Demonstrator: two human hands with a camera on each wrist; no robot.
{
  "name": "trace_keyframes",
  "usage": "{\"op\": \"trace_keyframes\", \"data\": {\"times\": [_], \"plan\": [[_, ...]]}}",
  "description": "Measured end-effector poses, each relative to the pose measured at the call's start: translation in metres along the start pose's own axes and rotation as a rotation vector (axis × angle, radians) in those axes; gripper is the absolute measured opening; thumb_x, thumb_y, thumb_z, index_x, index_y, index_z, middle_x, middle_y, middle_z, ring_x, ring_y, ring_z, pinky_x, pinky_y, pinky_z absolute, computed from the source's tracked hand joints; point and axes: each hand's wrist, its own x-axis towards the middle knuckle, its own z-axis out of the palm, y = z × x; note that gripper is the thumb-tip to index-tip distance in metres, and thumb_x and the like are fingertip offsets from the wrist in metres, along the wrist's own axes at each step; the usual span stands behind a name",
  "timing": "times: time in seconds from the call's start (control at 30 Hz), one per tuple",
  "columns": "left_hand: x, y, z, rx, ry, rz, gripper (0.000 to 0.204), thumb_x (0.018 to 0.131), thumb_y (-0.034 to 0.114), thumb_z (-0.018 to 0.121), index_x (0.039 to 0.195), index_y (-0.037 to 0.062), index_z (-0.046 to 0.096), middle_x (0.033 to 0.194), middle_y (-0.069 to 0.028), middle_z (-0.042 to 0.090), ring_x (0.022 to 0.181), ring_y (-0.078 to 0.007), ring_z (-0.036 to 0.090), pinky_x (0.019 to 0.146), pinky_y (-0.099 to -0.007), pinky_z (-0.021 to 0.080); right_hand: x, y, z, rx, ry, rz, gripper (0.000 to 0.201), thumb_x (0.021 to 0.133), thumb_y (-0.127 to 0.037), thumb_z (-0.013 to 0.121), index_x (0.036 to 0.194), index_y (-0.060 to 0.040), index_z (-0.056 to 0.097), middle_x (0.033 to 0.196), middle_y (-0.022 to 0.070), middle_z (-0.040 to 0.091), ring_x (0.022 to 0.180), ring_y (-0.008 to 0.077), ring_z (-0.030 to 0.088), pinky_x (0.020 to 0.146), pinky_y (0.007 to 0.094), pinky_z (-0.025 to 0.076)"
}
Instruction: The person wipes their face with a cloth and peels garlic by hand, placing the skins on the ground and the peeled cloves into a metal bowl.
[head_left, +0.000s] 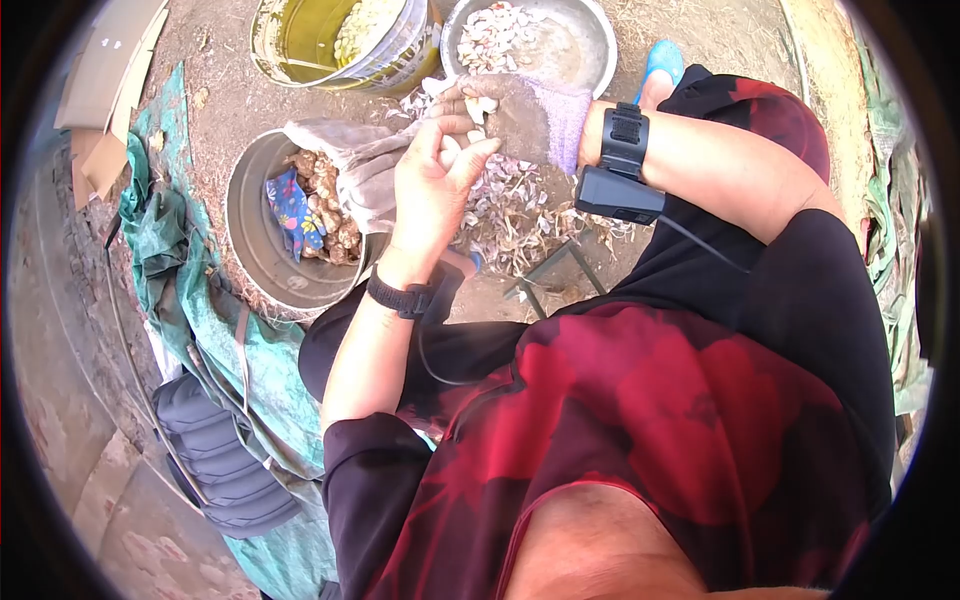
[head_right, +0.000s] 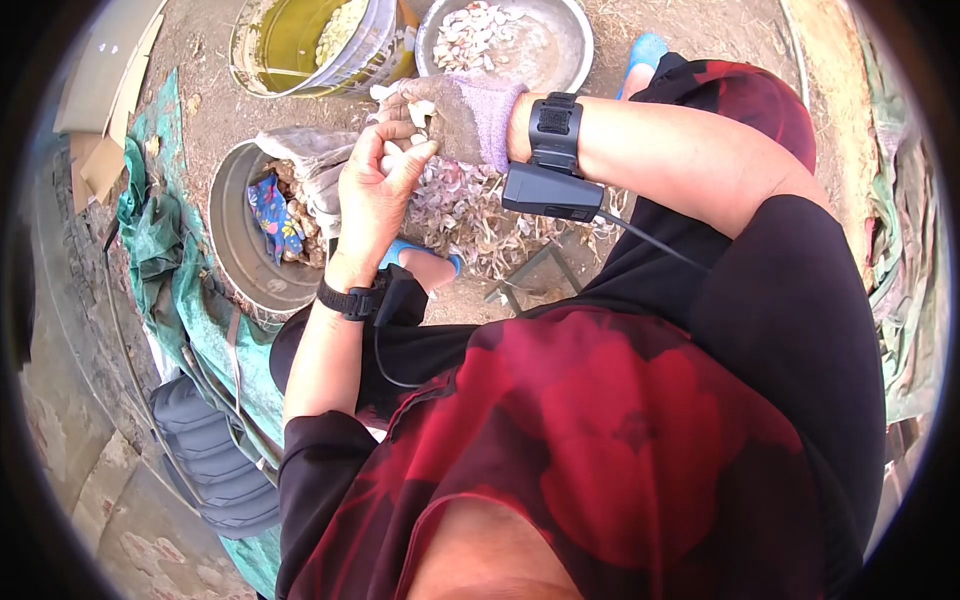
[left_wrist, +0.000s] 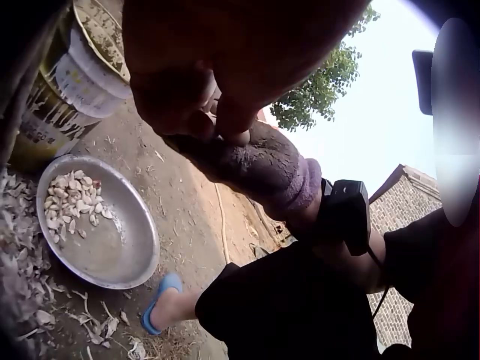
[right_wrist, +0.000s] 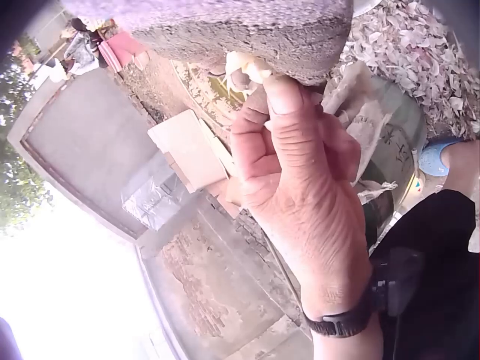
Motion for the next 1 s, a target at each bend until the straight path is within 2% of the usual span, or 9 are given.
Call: {"op": "trace_keyframes", "data": {"times": [0.17, 0.23, 0.27, 0.33, 0.37, 0.47, 0.57, 0.77, 1.0], "plan": [[0.005, 0.005, -0.002, 0.030, 0.006, -0.067, 0.020, 0.087, 0.012, 0.068, 0.104, 0.0050, 0.061, 0.067, 0.0053, 0.053, 0.056, -0.0015, 0.044, 0.051, -0.0177, 0.037, 0.003, -0.008, 0.009, 0.098, -0.047, -0.084, 0.036, 0.091, -0.012, 0.054, 0.125, -0.0017, 0.047, 0.124, 0.0126, 0.055, 0.111, 0.0204, 0.057, 0.087, 0.0301, 0.051], [0.008, 0.003, -0.012, -0.424, -0.032, -0.277, 0.021, 0.090, 0.011, 0.063, 0.109, 0.0021, 0.059, 0.075, 0.0005, 0.058, 0.062, -0.0054, 0.050, 0.055, -0.0189, 0.040, -0.002, -0.014, 0.018, -0.047, 0.089, -0.071, 0.035, 0.093, -0.010, 0.051, 0.126, -0.0005, 0.047, 0.124, 0.0120, 0.055, 0.113, 0.0191, 0.056, 0.087, 0.0296, 0.051], [0.009, 0.005, -0.017, -0.423, -0.030, -0.275, 0.021, 0.090, 0.011, 0.063, 0.109, 0.0021, 0.059, 0.075, 0.0005, 0.058, 0.062, -0.0054, 0.050, 0.055, -0.0189, 0.040, -0.004, -0.017, 0.023, -0.193, 0.223, -0.058, 0.033, 0.095, -0.007, 0.048, 0.128, 0.0008, 0.047, 0.124, 0.0115, 0.056, 0.114, 0.0177, 0.055, 0.087, 0.0291, 0.051], [0.012, 0.009, -0.027, -0.846, -0.060, -0.270, 0.022, 0.093, 0.009, 0.056, 0.112, -0.0020, 0.056, 0.088, -0.0060, 0.061, 0.073, -0.0110, 0.055, 0.062, -0.0210, 0.044, 0.002, -0.014, 0.007, -0.121, 0.125, -0.141, 0.031, 0.094, -0.010, 0.053, 0.123, 0.0000, 0.053, 0.117, 0.0114, 0.060, 0.105, 0.0171, 0.059, 0.084, 0.0281, 0.051], [0.013, 0.006, -0.035, -0.905, -0.128, -0.261, 0.021, 0.093, 0.009, 0.055, 0.110, -0.0039, 0.055, 0.099, -0.0098, 0.061, 0.083, -0.0145, 0.056, 0.071, -0.0236, 0.047, 0.001, -0.016, 0.012, -0.204, 0.211, -0.102, 0.027, 0.093, -0.012, 0.055, 0.118, -0.0011, 0.057, 0.112, 0.0109, 0.062, 0.098, 0.0162, 0.061, 0.081, 0.0271, 0.051], [0.016, -0.003, -0.039, -1.066, -0.046, -0.321, 0.018, 0.092, 0.008, 0.057, 0.107, -0.0029, 0.057, 0.095, -0.0103, 0.063, 0.082, -0.0176, 0.060, 0.072, -0.0277, 0.051, -0.008, -0.021, 0.049, -0.327, 0.399, -0.047, 0.024, 0.090, -0.022, 0.063, 0.107, -0.0044, 0.064, 0.090, 0.0061, 0.066, 0.077, 0.0116, 0.062, 0.065, 0.0234, 0.051], [0.015, -0.012, -0.040, -1.134, -0.052, -0.343, 0.017, 0.093, 0.009, 0.057, 0.106, -0.0025, 0.057, 0.093, -0.0096, 0.062, 0.084, -0.0182, 0.061, 0.078, -0.0289, 0.052, -0.013, -0.024, 0.063, -0.519, 0.361, 0.029, 0.021, 0.091, -0.023, 0.060, 0.103, -0.0064, 0.067, 0.076, 0.0017, 0.064, 0.062, 0.0080, 0.058, 0.049, 0.0205, 0.045], [0.014, -0.025, -0.039, -1.283, -0.084, -0.415, 0.019, 0.093, 0.009, 0.057, 0.108, -0.0029, 0.056, 0.092, -0.0089, 0.062, 0.082, -0.0169, 0.060, 0.075, -0.0271, 0.053, -0.003, -0.020, 0.053, -1.078, 0.398, -0.099, 0.024, 0.087, -0.027, 0.063, 0.100, -0.0078, 0.069, 0.071, 0.0012, 0.064, 0.058, 0.0070, 0.057, 0.052, 0.0224, 0.046], [0.010, -0.018, -0.028, -1.188, 0.026, -0.460, 0.020, 0.092, 0.008, 0.058, 0.109, -0.0029, 0.056, 0.093, -0.0079, 0.063, 0.080, -0.0150, 0.059, 0.074, -0.0274, 0.052, -0.005, -0.021, 0.058, -1.136, 0.332, -0.104, 0.022, 0.085, -0.025, 0.062, 0.096, -0.0066, 0.068, 0.072, 0.0014, 0.064, 0.057, 0.0082, 0.056, 0.055, 0.0252, 0.047]]}}
